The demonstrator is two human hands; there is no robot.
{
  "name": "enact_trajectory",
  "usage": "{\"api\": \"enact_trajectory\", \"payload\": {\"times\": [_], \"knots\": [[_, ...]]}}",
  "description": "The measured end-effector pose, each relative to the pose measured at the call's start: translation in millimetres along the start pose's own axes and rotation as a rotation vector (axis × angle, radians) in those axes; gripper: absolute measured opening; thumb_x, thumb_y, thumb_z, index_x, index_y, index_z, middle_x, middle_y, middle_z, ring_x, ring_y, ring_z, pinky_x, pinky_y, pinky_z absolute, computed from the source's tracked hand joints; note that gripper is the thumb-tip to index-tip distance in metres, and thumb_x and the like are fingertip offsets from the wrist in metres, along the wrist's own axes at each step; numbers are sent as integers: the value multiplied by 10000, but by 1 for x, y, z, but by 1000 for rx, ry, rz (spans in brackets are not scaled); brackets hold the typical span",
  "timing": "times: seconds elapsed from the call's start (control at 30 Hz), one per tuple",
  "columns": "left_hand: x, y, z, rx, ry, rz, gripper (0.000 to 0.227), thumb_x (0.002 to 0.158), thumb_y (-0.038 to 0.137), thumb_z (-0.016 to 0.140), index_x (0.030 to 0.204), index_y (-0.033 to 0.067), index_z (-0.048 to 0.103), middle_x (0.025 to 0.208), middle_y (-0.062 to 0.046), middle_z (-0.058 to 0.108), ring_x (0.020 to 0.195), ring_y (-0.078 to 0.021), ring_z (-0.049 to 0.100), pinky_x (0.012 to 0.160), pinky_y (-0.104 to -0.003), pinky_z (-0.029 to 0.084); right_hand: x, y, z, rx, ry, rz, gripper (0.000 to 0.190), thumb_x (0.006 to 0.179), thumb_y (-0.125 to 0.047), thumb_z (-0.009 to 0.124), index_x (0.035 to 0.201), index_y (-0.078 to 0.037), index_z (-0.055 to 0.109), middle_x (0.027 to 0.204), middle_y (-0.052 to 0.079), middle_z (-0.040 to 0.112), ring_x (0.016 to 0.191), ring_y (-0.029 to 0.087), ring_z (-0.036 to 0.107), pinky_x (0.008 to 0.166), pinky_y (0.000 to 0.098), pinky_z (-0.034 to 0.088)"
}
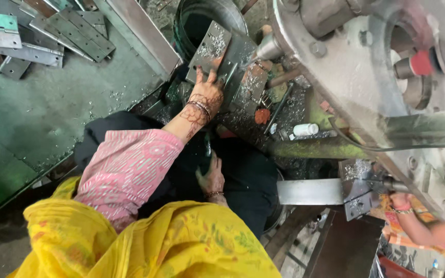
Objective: The person operates a manual punching machine to create holes in metal hinge plates. They pick up a plate, position it under the punch, pull the lever to drive the punch, and then place the finished plate aside. This process is repeated continuously.
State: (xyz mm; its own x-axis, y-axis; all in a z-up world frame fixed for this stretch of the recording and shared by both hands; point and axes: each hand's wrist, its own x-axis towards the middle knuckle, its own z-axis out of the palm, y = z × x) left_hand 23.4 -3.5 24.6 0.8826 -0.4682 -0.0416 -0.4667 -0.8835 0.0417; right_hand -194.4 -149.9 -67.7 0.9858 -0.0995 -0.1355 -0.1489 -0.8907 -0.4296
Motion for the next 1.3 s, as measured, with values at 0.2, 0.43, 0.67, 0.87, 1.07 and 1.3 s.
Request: {"api": "enact_trajectory", "payload": {"times": [0.2,0.43,0.67,0.87,1.07,1.3], "knots": [[11,0,-4,-110,-32,-53,430,985,272,551,1374,112,637,1518,-94,493,1520,-423,206,1128,-813,95,9,-6,-60,-100,-69,-71,867,776,-302,812,1524,-187,389,1329,142,579,1156,400,633,904,490,562],[36,4,-6,-145,-16,-116,460,963,288,569,1372,89,643,1560,-131,442,1508,-434,205,1116,-787,101,4,-8,-35,-96,-59,29,858,783,-326,807,1524,-198,393,1349,157,565,1166,404,620,922,492,545],[25,6,7,-72,128,-116,436,938,264,566,1320,83,675,1550,-135,456,1477,-431,228,1103,-784,139,-4,5,-4,-22,-34,10,879,773,-325,804,1534,-202,384,1353,172,565,1164,415,618,922,496,545],[43,4,15,-120,93,-134,407,977,247,543,1317,79,692,1521,-120,503,1496,-431,241,1139,-775,133,14,-11,-67,-102,-119,-47,896,764,-324,802,1543,-206,376,1356,184,566,1162,424,617,922,500,544],[73,1,16,-184,181,-139,415,956,199,547,1335,92,677,1521,-86,502,1503,-405,217,1144,-790,89,15,-14,-57,-121,-98,-11,896,774,-332,799,1551,-213,369,1357,187,569,1170,421,618,927,492,550],[46,5,8,-21,166,-111,464,942,295,573,1354,100,656,1569,-104,456,1521,-427,163,1113,-793,67,-4,5,5,-24,-38,28,886,776,-330,800,1544,-206,376,1352,189,572,1163,425,619,913,497,553]]}}
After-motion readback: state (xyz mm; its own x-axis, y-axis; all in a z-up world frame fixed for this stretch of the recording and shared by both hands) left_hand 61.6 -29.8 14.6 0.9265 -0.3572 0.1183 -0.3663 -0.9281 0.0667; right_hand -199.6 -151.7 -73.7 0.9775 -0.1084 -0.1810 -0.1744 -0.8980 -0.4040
